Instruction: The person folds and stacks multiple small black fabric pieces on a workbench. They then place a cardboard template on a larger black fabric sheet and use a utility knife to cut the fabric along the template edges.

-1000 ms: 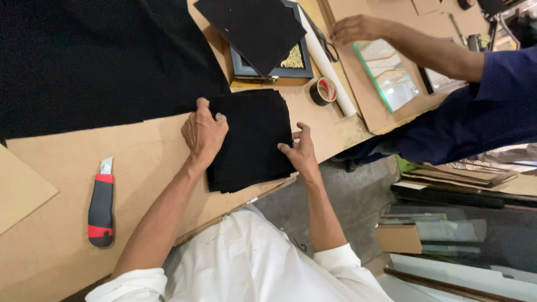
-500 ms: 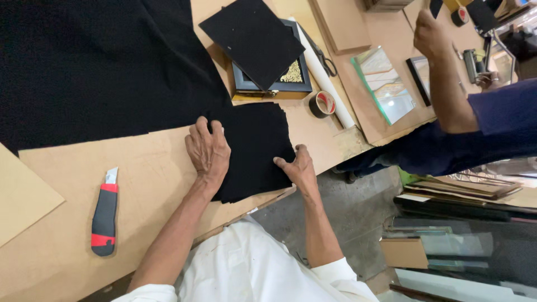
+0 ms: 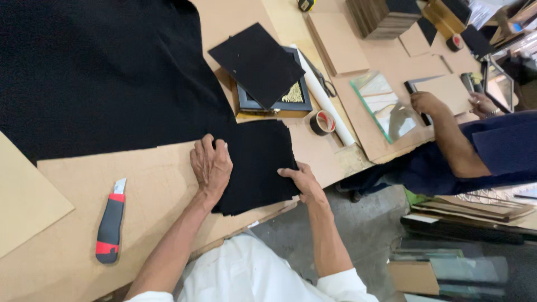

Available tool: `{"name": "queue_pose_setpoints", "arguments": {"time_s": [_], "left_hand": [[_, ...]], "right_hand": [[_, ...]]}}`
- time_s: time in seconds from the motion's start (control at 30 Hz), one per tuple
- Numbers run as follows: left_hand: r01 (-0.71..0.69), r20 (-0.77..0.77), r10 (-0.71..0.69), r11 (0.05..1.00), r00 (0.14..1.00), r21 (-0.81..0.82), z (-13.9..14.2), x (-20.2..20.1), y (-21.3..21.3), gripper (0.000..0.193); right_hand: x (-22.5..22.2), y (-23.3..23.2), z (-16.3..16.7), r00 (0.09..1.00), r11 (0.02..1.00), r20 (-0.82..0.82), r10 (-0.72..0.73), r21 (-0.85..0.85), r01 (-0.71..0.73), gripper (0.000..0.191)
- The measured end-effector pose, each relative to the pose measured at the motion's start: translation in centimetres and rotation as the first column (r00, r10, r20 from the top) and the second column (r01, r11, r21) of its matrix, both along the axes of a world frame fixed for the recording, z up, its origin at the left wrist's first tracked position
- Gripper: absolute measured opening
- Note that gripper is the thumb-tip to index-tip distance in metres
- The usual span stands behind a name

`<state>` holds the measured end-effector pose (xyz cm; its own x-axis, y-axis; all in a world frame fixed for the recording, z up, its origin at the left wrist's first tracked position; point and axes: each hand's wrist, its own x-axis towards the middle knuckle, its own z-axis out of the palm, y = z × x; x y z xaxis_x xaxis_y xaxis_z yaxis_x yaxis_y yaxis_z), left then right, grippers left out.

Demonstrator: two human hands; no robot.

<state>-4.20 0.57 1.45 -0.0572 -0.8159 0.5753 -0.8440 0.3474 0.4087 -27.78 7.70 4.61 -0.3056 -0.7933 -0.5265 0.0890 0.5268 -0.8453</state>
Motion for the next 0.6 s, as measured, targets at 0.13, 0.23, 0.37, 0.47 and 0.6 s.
{"name": "queue_pose_setpoints", "arguments": {"time_s": [0.13, 0.23, 0.37, 0.47, 0.6], "left_hand": [[0.025, -0.019, -0.024, 0.999, 1.0, 0.024, -1.0, 0.1, 0.1, 0.013], [0.027, -0.014, -0.026, 0.999, 1.0, 0.038, -1.3, 0.0, -0.1, 0.013], [0.026, -0.024, -0.025, 0.999, 0.999, 0.034, -0.9, -0.2, -0.2, 0.013], [0.028, -0.072, -0.025, 0.999, 0.997, 0.044, -0.4, -0.2, -0.2, 0.014], [0.098, -0.235, -0.073, 0.99, 0.969, 0.097, -0.5, 0.5, -0.5, 0.021]], "right_hand": [[0.8, 0.8, 0.8, 0.963, 0.992, -0.236, 0.127, 0.006, -0.13, 0.041], [1.0, 1.0, 1.2, 0.946, 0.982, -0.273, 0.175, -0.022, -0.188, 0.044], [0.6, 0.8, 1.7, 0.932, 0.955, -0.29, 0.217, -0.135, -0.264, 0.049], [0.1, 0.9, 2.2, 0.99, 0.978, -0.051, 0.128, -0.158, -0.135, 0.049], [-0.9, 1.9, 3.5, 0.979, 0.988, 0.204, 0.009, -0.151, 0.022, 0.049]]}}
